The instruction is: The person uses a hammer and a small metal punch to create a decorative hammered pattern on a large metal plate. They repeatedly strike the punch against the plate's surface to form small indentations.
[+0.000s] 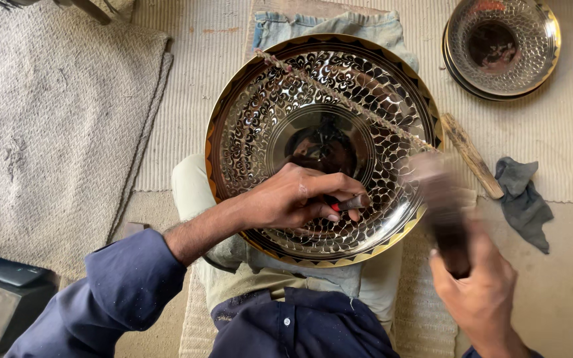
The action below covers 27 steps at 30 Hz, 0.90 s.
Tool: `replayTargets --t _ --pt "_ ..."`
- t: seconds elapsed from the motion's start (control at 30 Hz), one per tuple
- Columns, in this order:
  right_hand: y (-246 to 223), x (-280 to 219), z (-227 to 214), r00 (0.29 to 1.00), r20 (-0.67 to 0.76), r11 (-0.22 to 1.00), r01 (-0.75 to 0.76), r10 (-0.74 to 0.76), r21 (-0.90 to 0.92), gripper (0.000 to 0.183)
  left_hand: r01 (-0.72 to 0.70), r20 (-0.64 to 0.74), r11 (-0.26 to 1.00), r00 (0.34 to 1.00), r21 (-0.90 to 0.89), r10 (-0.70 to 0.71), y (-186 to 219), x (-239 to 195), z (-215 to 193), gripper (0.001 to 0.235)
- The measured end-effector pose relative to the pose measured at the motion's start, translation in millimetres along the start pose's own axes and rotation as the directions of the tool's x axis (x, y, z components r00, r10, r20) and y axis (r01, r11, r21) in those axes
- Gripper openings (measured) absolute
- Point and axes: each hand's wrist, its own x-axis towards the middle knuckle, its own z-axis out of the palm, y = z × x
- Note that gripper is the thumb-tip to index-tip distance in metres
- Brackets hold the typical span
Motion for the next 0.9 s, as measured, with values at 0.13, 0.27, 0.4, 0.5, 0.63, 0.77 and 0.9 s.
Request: replayTargets --t 0.13,0.27,0.4,0.5,0.63,0.77,0.9 --pt "-0.7 2.9 0.0 0.999 0.015 0.999 -0.029 0.029 -0.024 0.075 -0.093 -0.054 0.994 0.994 -0.050 0.091 0.0 -0.7 -0.8 0.042" --pt "0.5 4.9 -2.2 0.988 0.078 0.875 0.155 -0.134 -0.459 0.079 -0.025 -0.012 0.999 1.000 0.031 0.025 0.2 -0.7 -1.8 0.037" --pt "2.5 6.5 -4.0 0.998 0.044 0.994 -0.040 0.045 -0.102 0.081 -0.015 -0.005 1.000 1.000 0.026 0.015 -0.3 -2.2 -1.1 0.038" --pt "3.6 9.0 -5.5 0.996 0.091 0.938 0.033 -0.002 -0.346 0.083 -0.045 -0.020 0.999 0.999 0.004 0.045 -1.5 -1.2 -0.9 0.042" --pt "1.3 10.9 -6.7 0.996 0.090 0.955 0.044 -0.018 -0.292 0.080 0.042 0.021 0.998 0.999 0.044 -0.043 -1.6 -2.2 0.9 0.037" --pt "-0.9 11.2 -8.2 1.000 0.013 0.991 -0.021 0.019 0.130 0.083 -0.024 -0.016 1.000 1.000 0.010 0.024 0.3 -2.5 -0.4 0.044" --pt "0.2 11.2 -10.4 0.997 0.052 0.946 0.063 -0.049 -0.317 0.078 -0.019 -0.013 0.999 1.000 0.030 0.019 2.0 -0.7 -3.6 0.044"
